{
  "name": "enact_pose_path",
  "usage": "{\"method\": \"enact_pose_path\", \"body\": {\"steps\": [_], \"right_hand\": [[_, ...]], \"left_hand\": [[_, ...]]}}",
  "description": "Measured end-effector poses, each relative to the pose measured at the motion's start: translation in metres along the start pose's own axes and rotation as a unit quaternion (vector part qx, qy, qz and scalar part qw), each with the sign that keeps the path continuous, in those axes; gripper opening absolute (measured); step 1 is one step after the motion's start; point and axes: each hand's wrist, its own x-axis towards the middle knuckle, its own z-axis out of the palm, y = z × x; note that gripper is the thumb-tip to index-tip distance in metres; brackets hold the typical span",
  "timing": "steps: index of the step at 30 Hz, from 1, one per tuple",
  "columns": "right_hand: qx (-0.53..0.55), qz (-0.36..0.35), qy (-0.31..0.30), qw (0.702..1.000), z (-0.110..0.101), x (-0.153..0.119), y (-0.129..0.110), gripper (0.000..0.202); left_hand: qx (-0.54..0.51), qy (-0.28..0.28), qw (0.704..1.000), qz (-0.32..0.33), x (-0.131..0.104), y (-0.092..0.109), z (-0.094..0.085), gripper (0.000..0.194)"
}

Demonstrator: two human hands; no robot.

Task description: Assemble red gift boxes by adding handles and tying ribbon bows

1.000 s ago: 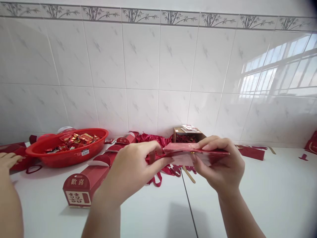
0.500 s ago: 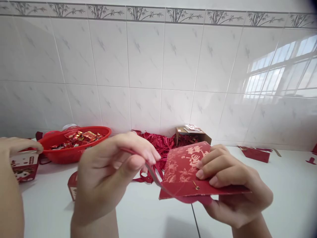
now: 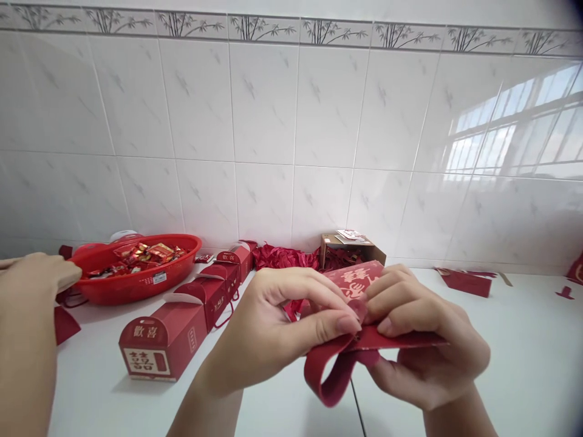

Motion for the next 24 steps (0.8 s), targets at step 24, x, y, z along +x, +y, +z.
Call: {"method": "enact_pose_path", "body": {"steps": [24], "right_hand": [[0.004, -0.007, 0.008, 1.0, -0.0034, -0.0001, 0.0036, 0.031]], "left_hand": [[0.019, -0.043, 0.999, -0.015, -0.0027, -0.0008, -0.0052, 0.005]]}}
